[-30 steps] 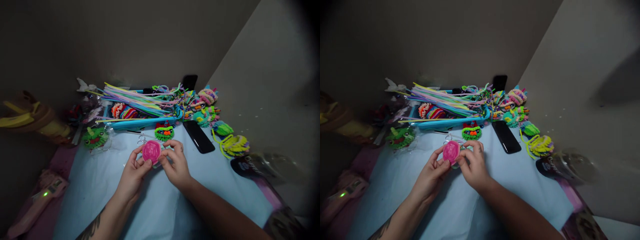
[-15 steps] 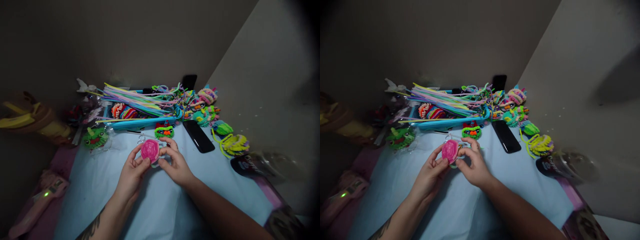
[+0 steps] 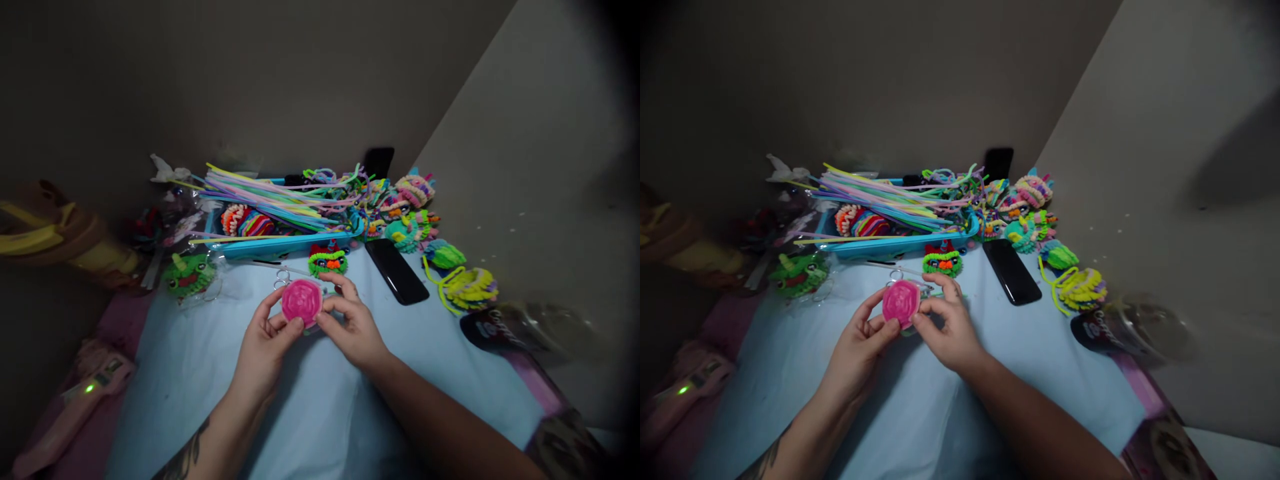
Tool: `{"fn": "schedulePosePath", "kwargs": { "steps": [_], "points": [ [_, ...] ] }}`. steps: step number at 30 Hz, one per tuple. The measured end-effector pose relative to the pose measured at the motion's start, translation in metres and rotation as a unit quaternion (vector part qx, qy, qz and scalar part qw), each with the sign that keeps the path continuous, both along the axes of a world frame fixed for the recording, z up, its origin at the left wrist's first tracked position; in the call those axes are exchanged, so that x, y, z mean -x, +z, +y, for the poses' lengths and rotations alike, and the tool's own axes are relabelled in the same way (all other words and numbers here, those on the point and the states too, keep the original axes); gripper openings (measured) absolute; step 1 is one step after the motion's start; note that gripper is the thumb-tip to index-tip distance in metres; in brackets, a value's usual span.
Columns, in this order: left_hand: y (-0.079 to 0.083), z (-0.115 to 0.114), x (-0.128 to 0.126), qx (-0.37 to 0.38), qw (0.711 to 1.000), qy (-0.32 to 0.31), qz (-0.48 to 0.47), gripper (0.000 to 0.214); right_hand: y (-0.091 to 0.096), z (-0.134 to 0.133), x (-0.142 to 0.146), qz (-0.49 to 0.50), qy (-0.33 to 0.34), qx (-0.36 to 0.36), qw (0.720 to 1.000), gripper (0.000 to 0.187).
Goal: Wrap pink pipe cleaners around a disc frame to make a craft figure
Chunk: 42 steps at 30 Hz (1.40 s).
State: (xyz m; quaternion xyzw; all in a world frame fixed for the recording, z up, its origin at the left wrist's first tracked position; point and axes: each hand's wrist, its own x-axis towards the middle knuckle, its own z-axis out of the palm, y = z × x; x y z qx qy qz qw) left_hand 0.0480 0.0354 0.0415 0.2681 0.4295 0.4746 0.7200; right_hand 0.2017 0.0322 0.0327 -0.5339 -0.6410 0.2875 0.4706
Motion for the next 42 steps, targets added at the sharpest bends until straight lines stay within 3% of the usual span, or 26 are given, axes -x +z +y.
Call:
{"fn": "schedulePosePath", "kwargs": {
  "steps": [15, 25, 42],
  "points": [
    [0.0006, -0.001, -0.0004, -0.022, 0.999, 0.013, 0.036, 0.075, -0.0047, -0.0016, 0.0036, -0.009, -0.049, -0.023, 0.999, 0.008],
    [0.0037, 0.002, 0.0002, 0.011, 1.0, 0.013, 0.008, 0.076, -0.0006, 0.002, 0.0002, 0.069, 0.024, 0.044, 0.996, 0.005],
    [0.0006, -0.0008, 0.0, -0.027, 0.998, 0.028, 0.045, 0.073, -0.001, 0.0009, 0.0056, 0.101, 0.016, 0.077, 0.992, 0.007]
  ]
}}
